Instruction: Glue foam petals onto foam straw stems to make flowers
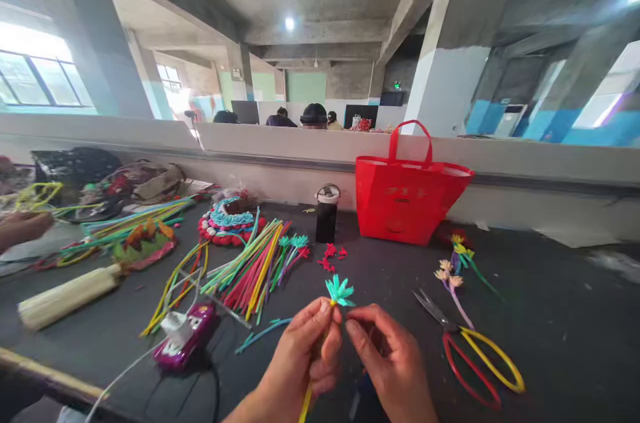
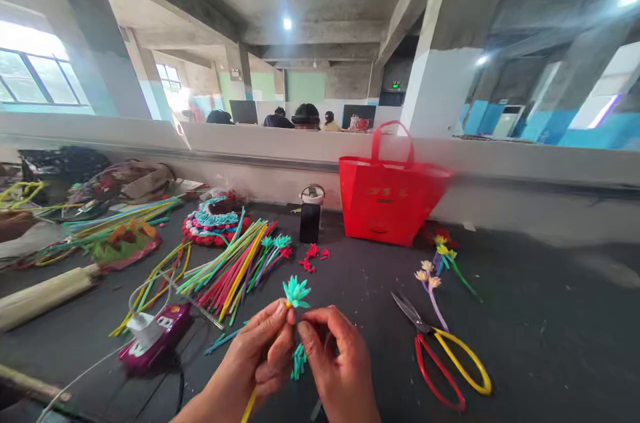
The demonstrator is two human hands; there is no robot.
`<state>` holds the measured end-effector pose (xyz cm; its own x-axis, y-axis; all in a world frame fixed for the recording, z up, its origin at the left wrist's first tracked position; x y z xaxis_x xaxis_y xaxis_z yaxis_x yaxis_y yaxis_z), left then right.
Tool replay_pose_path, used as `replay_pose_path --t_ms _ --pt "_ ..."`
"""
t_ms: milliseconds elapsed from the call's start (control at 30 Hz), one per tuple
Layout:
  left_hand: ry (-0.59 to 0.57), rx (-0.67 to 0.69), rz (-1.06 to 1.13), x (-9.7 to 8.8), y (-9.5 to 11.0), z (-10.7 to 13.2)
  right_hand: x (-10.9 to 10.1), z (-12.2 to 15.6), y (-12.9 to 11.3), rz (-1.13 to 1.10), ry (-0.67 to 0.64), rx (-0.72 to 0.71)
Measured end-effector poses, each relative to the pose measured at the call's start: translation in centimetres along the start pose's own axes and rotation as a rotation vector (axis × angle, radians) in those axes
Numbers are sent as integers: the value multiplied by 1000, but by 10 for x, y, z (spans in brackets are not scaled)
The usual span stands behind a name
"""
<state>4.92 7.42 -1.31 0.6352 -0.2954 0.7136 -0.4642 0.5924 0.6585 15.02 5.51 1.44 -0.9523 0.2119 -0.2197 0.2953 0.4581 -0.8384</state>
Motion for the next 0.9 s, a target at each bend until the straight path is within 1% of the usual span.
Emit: replay_pose_path --t_ms 100,200,400,467,533,600,667,767,833,900 --pt "28 9 0 -3 8 0 3 -9 1 20 -31 -8" --pt "79 10 -10 -14 16 -2 5 -16 0 77 -32 -56" --pt "230 -13 -53 -52 29 -8 7 -28 -13 270 79 -238" --pt "264 -28 -64 -63 31 -10 14 -35 -19 314 76 -296" --pt "275 -54 -63 -70 32 -12 24 -43 -21 334 53 -336" --pt "272 -70 -50 -73 36 -14 33 -52 -21 341 25 -341" --pt "267 -74 -44 -75 42 -14 39 -59 -18 345 9 -311" --pt "272 -78 -82 -76 52 -10 40 -65 -17 347 13 -268" --pt "276 -86 -138 -76 57 -6 39 -66 -21 352 17 -282" --pt "283 -72 -201 -75 60 -1 40 -65 -30 364 12 -338"
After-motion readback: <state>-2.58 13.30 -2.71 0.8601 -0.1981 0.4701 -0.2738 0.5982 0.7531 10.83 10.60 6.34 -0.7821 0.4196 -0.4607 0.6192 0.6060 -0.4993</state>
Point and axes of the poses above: each hand's wrist, its own z-axis away from the middle knuckle, its own x-axis out of the palm, y = z × x, the point moved 9 cm from there along -z, towards the middle knuckle, and after that the axes turned 8 degrees about -x, right-handed, at the moved point
